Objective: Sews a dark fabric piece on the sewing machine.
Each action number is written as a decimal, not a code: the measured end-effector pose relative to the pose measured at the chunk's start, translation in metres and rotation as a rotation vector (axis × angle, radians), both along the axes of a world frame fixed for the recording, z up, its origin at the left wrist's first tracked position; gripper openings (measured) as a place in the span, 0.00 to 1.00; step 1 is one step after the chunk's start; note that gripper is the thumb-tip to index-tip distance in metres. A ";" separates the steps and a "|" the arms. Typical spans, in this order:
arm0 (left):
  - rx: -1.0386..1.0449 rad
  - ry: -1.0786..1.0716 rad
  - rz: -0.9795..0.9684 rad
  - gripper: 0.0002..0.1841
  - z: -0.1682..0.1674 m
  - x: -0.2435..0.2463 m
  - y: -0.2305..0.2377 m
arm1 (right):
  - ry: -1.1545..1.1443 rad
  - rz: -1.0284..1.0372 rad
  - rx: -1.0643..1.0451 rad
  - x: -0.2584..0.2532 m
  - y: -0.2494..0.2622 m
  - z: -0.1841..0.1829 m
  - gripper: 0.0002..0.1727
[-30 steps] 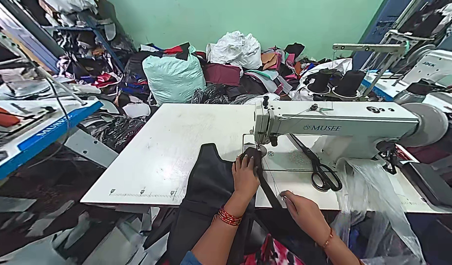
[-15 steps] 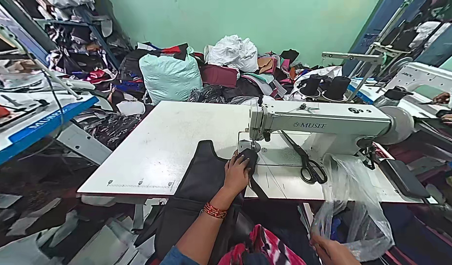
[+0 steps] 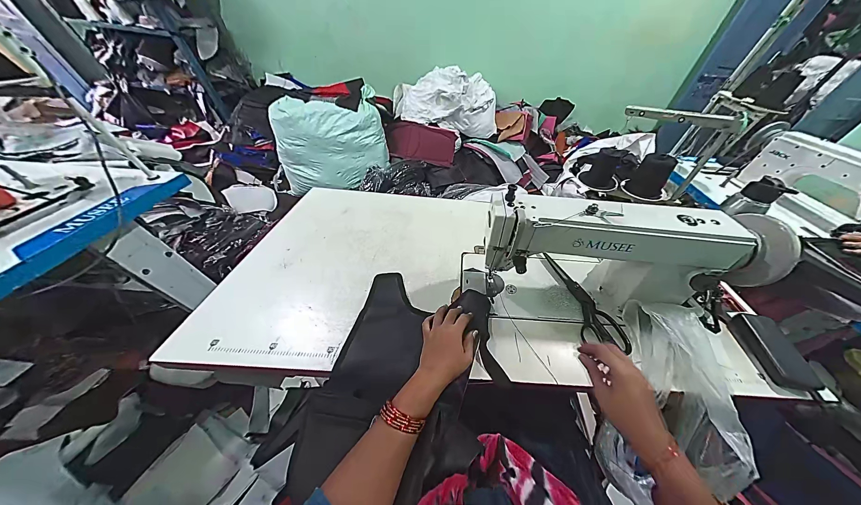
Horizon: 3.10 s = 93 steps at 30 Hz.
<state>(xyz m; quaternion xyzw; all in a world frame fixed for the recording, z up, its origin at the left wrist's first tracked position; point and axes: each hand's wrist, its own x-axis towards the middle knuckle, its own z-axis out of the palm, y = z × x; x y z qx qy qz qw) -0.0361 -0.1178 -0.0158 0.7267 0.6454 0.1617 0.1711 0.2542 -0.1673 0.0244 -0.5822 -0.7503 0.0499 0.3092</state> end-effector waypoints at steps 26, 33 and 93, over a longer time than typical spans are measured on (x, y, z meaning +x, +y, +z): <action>-0.172 -0.141 0.096 0.30 0.029 0.004 0.051 | -0.228 0.363 -0.553 -0.120 0.165 -0.013 0.17; -0.038 -0.228 0.112 0.16 0.018 0.013 0.054 | -0.108 0.348 -0.452 -0.114 0.156 -0.026 0.18; 0.656 -0.265 -0.390 0.05 -0.030 0.012 0.019 | 0.006 0.079 -0.752 0.098 -0.035 0.017 0.44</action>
